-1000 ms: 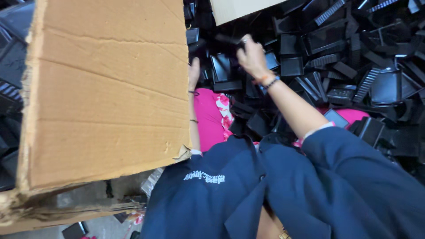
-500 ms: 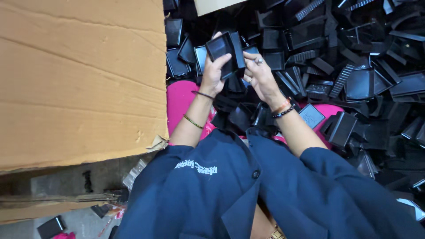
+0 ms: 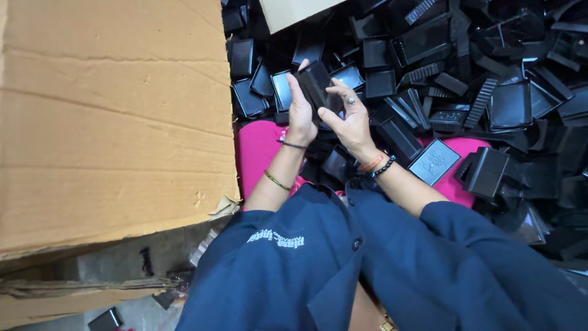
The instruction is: The person sits on the floor and repeatedly picks up small black plastic parts from a large pile, briefly turns them over in their hands, and places them into a cardboard box. The task continues with the same repetitive pick-and-place motion throughout the clip.
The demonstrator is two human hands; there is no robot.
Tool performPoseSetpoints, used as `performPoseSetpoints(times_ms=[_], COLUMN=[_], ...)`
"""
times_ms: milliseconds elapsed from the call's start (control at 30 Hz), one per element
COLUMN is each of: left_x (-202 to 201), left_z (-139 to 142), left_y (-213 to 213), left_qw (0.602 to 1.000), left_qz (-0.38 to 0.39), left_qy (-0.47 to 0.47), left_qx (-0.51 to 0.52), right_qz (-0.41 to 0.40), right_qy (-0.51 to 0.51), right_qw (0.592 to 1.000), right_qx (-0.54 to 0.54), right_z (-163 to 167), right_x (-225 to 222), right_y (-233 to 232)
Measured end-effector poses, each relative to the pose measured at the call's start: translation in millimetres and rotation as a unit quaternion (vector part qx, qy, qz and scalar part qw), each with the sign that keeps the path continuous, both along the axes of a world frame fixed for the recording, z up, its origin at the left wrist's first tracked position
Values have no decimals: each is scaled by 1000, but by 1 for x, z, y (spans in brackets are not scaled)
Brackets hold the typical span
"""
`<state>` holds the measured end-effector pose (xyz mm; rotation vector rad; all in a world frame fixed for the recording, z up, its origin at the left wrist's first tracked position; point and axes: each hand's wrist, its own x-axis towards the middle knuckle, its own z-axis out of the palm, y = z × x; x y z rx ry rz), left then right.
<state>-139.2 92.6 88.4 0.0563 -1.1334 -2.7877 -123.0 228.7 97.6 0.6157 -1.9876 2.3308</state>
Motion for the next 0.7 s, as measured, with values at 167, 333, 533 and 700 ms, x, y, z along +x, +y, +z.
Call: performPoseSetpoints(times_ms=[167,333,533,700], left_x=[13,20,36,49], left_z=[10,15,18,39], left_y=[13,4,-1,-9], left_qw=[999,998,988,973], left_qz=[22,26,53,66], left_qy=[4,16,43,123], left_qx=[39,-45,-140,-184], right_qz=[0,78,144,103], right_qy=[30,33,-232,-107], right_qw=[999,996,952,989], right_qx=[13,-4,-139,-9], right_z=[7,3,-18,70], right_x=[8,2,0,16], right_y=[-3,11,23,14])
